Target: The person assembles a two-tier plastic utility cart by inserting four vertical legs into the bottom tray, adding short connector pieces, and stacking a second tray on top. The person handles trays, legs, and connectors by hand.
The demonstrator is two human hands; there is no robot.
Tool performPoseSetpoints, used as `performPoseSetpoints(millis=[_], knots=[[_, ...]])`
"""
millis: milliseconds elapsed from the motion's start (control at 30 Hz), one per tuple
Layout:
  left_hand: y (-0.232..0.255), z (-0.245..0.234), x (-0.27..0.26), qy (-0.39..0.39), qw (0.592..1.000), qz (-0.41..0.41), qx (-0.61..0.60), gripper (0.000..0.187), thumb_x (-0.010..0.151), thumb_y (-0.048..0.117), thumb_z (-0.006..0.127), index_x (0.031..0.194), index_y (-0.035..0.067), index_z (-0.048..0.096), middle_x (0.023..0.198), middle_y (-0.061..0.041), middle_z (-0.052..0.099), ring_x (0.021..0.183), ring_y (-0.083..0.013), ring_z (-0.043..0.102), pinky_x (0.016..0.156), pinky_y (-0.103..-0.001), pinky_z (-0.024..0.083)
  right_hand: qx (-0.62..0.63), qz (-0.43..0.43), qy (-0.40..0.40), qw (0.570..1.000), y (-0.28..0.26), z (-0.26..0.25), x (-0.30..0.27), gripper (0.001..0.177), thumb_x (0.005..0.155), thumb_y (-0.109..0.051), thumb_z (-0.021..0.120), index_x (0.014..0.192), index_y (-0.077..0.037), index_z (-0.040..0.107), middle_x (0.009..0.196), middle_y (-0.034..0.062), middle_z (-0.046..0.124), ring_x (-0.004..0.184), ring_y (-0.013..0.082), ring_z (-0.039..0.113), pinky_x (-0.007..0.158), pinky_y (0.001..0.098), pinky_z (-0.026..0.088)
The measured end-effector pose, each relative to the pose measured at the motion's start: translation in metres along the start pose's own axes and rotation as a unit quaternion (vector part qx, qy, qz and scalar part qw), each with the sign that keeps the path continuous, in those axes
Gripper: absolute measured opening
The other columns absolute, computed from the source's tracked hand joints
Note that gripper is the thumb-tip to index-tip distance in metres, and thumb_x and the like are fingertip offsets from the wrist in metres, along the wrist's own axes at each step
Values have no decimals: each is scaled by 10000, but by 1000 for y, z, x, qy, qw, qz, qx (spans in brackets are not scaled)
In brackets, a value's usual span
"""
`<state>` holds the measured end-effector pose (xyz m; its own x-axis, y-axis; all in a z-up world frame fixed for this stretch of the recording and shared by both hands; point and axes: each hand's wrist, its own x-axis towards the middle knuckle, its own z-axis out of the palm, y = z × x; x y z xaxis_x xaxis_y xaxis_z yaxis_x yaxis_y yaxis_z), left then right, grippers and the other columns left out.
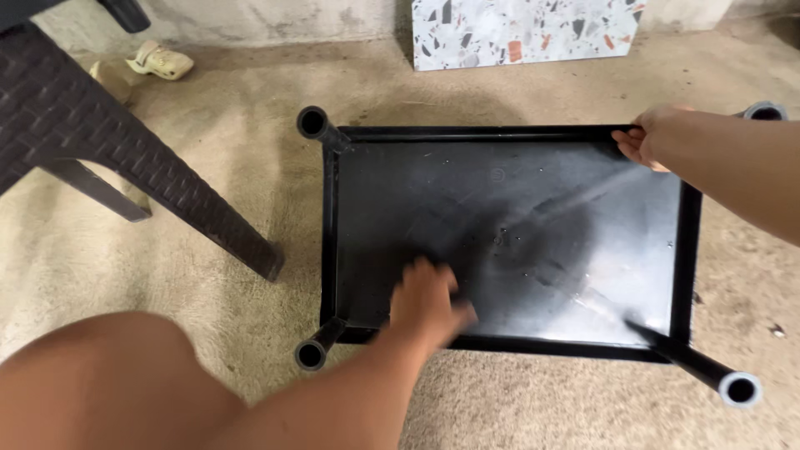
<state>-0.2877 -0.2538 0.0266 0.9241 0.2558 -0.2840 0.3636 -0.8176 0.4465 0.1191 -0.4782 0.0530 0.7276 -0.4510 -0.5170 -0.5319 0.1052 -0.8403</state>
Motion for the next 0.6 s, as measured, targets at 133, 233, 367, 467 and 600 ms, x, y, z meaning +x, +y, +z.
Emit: performPoseSetpoints(millis=[133, 233, 367, 467, 600], knots=[[-16, 32, -31, -95, 990, 68, 73, 415, 824, 338, 802, 1168, 151, 662, 1215, -41, 547, 1191, -223, 496, 1031, -418, 438, 8, -9, 12, 1000, 5, 21, 26, 90, 924, -33, 679, 891, -33, 595, 838, 44, 691, 724, 191, 774, 703, 341, 650], [-33, 49, -31, -67, 991, 88, 79, 302, 913, 273, 721, 1171, 137, 644, 1200, -49, 554, 1156, -234, 510, 959, -408, 473, -5, 8, 12, 1000, 20, 34, 61, 125, 924, -31, 693, 912, 27, 583, 858, 83, 622, 701, 181, 779, 688, 277, 665], [-43, 63, -15, -83, 987, 98, 94, 144, 998, 256, 630, 1040, 125, 673, 1147, -41, 564, 1121, -237, 528, 904, -395, 498, -64, -10, 63, 996, 32, 54, 113, 129, 907, -62, 708, 839, 0, 616, 823, 49, 691, 695, 191, 777, 671, 237, 641], [-48, 66, -10, -91, 984, 127, 81, 112, 1018, 216, 613, 1044, 120, 664, 1111, -35, 576, 1098, -255, 549, 845, -413, 541, -75, 4, 44, 996, 42, 68, 144, 128, 895, -57, 727, 780, -39, 674, 850, 77, 664, 721, 157, 749, 638, 216, 637], [-48, 70, -18, -24, 986, 129, 100, 123, 928, 135, 664, 1048, 127, 690, 1129, -23, 582, 1091, -256, 551, 803, -390, 576, -47, 49, 50, 996, 56, 94, 170, 118, 912, -46, 692, 796, -58, 707, 871, 53, 673, 742, 127, 752, 619, 201, 635]])
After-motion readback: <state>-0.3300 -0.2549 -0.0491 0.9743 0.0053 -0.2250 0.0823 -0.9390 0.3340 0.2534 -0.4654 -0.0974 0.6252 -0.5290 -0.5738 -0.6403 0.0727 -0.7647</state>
